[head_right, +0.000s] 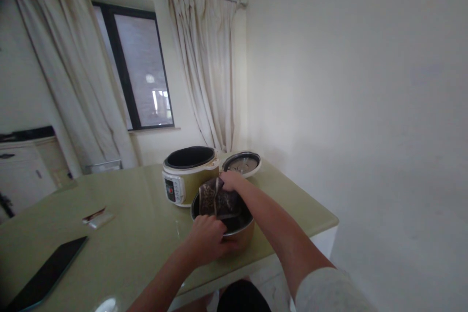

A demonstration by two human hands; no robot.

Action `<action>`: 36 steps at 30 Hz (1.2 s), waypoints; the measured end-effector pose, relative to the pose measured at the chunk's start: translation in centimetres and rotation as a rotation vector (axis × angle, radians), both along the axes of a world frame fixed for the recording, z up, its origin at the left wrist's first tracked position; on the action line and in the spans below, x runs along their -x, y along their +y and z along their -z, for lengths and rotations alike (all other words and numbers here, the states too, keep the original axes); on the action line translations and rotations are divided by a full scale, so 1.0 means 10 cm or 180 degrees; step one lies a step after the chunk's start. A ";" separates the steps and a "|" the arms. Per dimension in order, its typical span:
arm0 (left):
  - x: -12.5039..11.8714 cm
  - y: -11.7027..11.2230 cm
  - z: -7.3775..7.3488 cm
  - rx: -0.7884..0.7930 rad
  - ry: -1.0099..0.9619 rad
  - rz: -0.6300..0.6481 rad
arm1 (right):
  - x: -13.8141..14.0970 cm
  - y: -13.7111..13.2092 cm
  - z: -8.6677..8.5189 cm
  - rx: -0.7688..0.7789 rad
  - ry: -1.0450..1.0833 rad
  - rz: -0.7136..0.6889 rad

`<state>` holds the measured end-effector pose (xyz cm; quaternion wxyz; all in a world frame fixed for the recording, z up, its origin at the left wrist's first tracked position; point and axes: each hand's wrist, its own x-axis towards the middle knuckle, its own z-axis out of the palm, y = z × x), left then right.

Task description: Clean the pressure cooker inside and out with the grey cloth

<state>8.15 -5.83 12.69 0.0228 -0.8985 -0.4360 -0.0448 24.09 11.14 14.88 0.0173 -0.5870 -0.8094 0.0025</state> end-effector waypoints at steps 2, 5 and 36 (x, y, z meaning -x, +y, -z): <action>0.01 -0.02 0.04 0.0020 -0.0059 -0.0123 | -0.16 0.00 -0.06 0.0195 0.0095 0.0067; 0.00 -0.02 0.07 0.0023 -0.0117 -0.0228 | -0.41 -0.05 -0.12 0.0469 0.0266 0.0148; -0.13 0.16 -0.02 -0.0159 0.0009 0.0126 | 0.37 -0.17 0.19 0.1151 -0.0430 -0.0963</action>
